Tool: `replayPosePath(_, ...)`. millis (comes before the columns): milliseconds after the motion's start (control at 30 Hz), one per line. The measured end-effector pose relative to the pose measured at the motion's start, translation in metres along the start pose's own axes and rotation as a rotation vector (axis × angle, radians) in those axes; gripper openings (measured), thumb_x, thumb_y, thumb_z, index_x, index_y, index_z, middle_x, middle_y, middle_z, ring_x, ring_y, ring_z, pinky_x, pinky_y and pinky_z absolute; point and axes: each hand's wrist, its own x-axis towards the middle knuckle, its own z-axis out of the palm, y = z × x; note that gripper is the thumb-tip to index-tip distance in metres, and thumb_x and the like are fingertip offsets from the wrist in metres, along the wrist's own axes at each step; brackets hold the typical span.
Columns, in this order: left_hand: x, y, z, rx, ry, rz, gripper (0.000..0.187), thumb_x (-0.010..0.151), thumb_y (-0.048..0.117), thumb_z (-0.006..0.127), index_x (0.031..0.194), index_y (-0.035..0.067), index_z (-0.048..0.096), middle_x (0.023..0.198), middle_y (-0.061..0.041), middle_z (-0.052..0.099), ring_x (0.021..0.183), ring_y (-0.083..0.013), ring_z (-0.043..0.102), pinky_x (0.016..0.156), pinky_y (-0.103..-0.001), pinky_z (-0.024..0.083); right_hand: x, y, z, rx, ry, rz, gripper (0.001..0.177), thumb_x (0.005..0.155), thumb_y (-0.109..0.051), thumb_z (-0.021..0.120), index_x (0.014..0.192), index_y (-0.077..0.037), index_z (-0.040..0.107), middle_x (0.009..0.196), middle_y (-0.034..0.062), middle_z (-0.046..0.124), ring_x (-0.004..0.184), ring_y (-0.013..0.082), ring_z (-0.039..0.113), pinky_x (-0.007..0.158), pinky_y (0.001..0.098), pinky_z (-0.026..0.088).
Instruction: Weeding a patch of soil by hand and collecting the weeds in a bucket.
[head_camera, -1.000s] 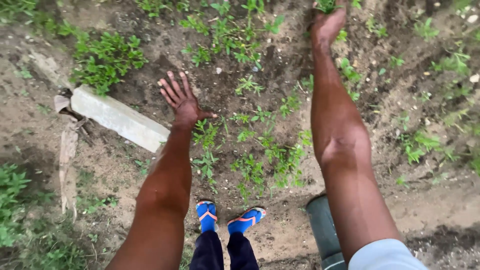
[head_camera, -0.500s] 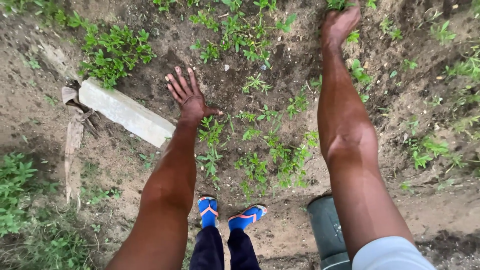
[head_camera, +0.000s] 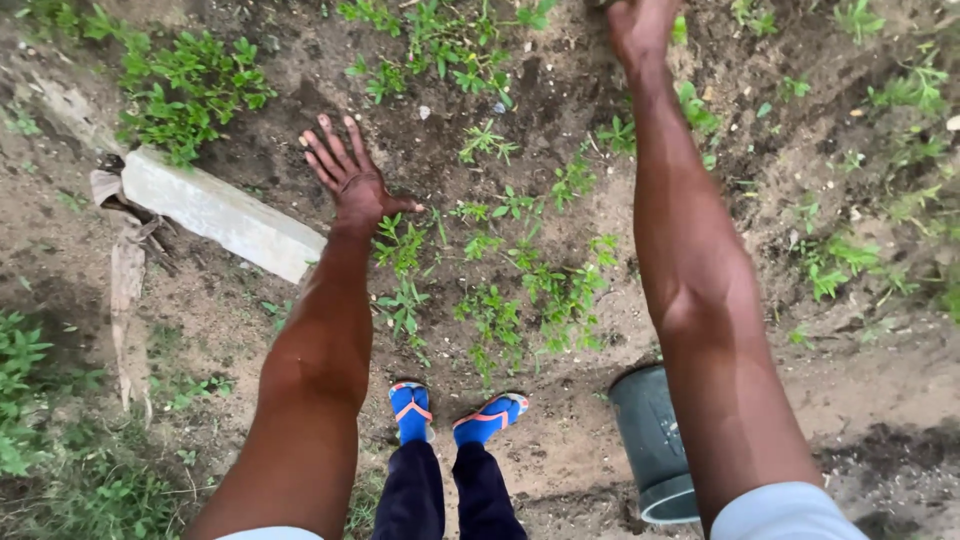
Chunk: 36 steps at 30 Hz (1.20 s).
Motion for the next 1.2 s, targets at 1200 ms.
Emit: replayPosePath(1200,-0.01,-0.009,0.007,-0.039,0.008,0.01,0.18,0.05,0.074,0.097,0.164,0.006,-0.025,0.166,-0.036,-0.029,0.152,-0.0555,-0.029,0.126,-0.068,-0.015,-0.283,-0.156,-0.069,0.066,-0.451,-0.044,0.013,0.107,-0.005,0.062,0.11,-0.001,0.075,0.11,0.0178,0.075,0.073,0.0159,0.068,0.057,0.0299,0.056)
